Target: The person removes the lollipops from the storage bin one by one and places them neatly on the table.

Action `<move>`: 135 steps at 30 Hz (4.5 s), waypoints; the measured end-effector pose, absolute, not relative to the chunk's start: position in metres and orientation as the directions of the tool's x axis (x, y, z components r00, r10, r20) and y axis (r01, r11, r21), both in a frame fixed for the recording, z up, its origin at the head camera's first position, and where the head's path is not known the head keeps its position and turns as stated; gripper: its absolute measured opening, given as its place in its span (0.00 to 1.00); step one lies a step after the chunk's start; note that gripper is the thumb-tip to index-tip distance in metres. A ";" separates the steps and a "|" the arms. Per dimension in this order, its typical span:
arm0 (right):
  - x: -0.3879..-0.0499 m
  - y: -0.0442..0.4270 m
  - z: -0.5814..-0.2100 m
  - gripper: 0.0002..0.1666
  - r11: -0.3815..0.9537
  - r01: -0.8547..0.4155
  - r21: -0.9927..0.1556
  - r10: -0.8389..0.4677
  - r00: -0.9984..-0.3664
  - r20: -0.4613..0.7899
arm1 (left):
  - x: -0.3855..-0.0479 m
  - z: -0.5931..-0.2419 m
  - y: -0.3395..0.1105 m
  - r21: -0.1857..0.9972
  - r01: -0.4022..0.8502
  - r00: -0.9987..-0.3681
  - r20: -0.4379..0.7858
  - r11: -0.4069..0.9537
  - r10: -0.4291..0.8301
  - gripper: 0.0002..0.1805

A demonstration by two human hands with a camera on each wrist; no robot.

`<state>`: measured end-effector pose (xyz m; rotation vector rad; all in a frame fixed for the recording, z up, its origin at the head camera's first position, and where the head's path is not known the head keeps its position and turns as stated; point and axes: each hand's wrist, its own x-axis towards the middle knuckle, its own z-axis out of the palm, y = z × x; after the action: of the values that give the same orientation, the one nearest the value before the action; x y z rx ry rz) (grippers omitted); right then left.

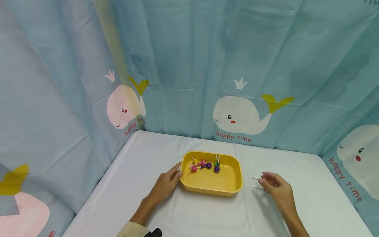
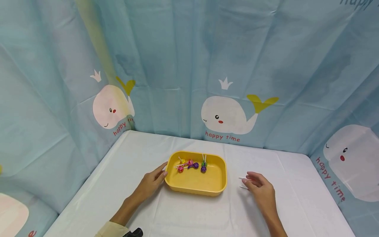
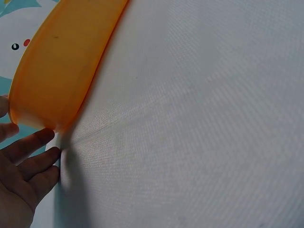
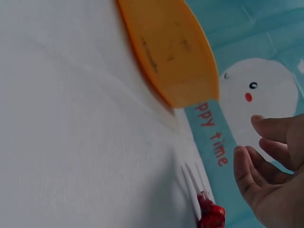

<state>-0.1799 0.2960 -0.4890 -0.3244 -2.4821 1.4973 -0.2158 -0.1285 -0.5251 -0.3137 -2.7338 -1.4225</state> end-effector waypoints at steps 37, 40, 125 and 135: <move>-0.198 0.222 -0.473 0.32 0.342 0.041 -0.939 0.150 -0.989 0.012 | -0.216 -0.526 -0.128 0.801 0.194 -0.979 0.127 0.567 0.157 0.31; -0.200 0.217 -0.474 0.32 0.335 0.037 -0.941 0.142 -0.990 0.011 | -0.215 -0.526 -0.128 0.802 0.200 -0.978 0.131 0.563 0.161 0.31; -0.266 0.157 -0.500 0.12 0.638 0.051 -0.768 0.039 -0.999 -0.034 | -0.216 -0.530 -0.129 0.790 0.235 -0.971 0.159 0.567 0.180 0.32; -0.267 0.157 -0.501 0.08 0.688 0.045 -0.724 0.025 -0.999 -0.038 | -0.215 -0.531 -0.129 0.783 0.239 -0.970 0.167 0.575 0.175 0.32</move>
<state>-0.2674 0.1572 -0.5010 -0.0604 -2.9086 1.2493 -0.2152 -0.1293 -0.5308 -0.3583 -2.7238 -1.3707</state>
